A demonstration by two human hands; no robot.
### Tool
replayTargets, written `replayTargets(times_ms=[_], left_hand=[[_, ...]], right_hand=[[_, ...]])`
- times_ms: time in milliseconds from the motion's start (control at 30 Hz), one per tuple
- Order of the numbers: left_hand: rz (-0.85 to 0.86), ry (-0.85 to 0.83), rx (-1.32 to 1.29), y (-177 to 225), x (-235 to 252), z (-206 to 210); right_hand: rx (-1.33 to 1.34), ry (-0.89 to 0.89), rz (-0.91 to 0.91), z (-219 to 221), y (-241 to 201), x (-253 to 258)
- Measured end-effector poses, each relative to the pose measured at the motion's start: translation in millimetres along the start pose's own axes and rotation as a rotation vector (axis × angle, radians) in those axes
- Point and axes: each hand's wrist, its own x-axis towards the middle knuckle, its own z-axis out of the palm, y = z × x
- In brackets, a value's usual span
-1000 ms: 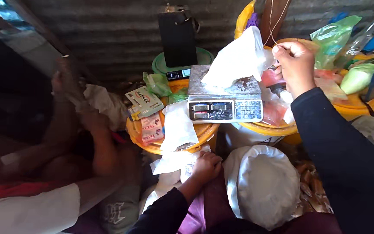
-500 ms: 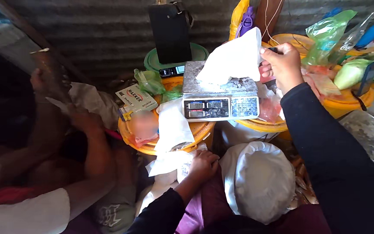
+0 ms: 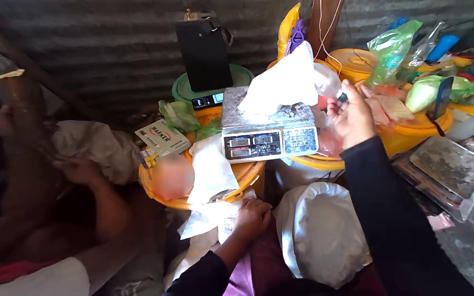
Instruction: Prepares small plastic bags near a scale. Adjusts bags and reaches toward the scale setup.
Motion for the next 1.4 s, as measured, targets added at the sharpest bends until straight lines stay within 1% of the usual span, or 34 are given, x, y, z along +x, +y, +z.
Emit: replayTargets(times_ms=[100,167,233,300,467,600,700,867,1033,1133,1233,1300,1400], left_hand=[[-0.024,-0.085,0.006,5.3,2.0,-2.6],[-0.023,-0.077,0.011,7.0,1.0,-4.5],[0.006,0.013,0.014,4.4,-2.3,-1.0],[0.038,0.112,0.016,0.3,-5.0,5.1],[0.035,0.101,-0.011,-1.7,-6.3,3.6],[0.008,0.038,-0.038,2.5,-3.8,-3.3],[-0.02,-0.009,-0.053,1.5,-5.5,-5.8],[-0.033,-0.041,-0.065,0.4,-4.3,-5.7],[-0.01,-0.011,-0.061,-0.9,-4.5,-4.1],[0.012,0.019,-0.037,-1.6,-4.9,-2.4],[0.017,0.016,-0.028,-2.5,-4.0,-1.0],[0.012,-0.001,-0.028,-1.5,-5.0,-0.8],[-0.023,-0.043,-0.018,1.0,-2.5,-4.3]], right_hand=[[0.088,0.01,0.059,-0.7,11.8,1.4],[0.123,0.034,0.095,3.5,10.5,6.4],[0.107,0.02,0.084,-0.6,2.3,9.0],[0.089,0.02,0.05,-13.5,-5.4,8.6],[0.034,0.081,0.02,-71.1,-15.7,-0.4],[-0.109,0.086,-0.014,-137.9,-21.4,-20.0],[-0.238,0.123,-0.043,-182.4,-18.1,-41.3],[-0.438,0.281,-0.018,-236.1,0.8,-83.4],[-0.602,0.323,0.057,-270.4,30.9,-117.1],[-0.695,0.282,0.076,-280.4,51.9,-128.1],[-0.96,0.12,0.065,-280.3,75.4,-137.3],[-1.084,0.02,0.051,-278.7,96.4,-141.7],[-1.239,-0.047,0.071,-271.2,126.0,-143.7]])
